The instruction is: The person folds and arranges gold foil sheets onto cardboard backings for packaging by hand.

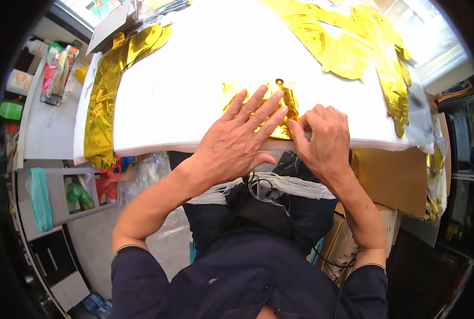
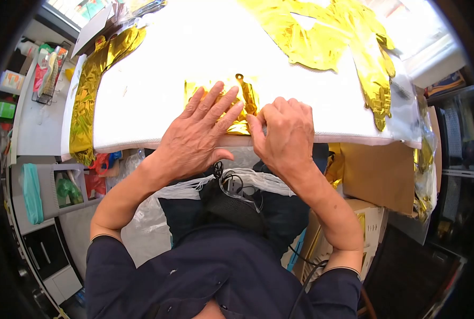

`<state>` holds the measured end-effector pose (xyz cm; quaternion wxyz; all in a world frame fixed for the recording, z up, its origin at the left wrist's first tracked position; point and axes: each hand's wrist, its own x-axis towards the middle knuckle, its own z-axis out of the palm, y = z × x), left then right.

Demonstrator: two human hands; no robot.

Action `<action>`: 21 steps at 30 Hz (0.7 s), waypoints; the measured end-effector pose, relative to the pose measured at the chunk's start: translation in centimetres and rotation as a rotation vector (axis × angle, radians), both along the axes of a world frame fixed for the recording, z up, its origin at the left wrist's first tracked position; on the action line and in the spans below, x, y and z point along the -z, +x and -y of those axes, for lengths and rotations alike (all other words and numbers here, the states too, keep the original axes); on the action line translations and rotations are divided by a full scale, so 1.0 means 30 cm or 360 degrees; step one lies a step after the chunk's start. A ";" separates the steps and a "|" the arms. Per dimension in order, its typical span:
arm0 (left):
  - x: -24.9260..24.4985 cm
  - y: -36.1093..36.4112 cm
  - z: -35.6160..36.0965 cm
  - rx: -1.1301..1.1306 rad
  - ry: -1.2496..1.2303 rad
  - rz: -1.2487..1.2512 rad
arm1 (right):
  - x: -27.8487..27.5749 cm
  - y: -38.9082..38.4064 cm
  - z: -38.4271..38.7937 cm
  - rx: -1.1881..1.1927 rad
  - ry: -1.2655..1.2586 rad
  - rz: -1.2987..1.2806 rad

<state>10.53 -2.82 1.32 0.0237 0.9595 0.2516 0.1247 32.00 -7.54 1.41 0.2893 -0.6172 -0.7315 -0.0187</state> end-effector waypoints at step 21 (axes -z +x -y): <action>0.022 -0.002 0.003 -0.0088 -0.0084 -0.0071 | -0.026 0.061 -0.029 0.0029 -0.0297 -0.0374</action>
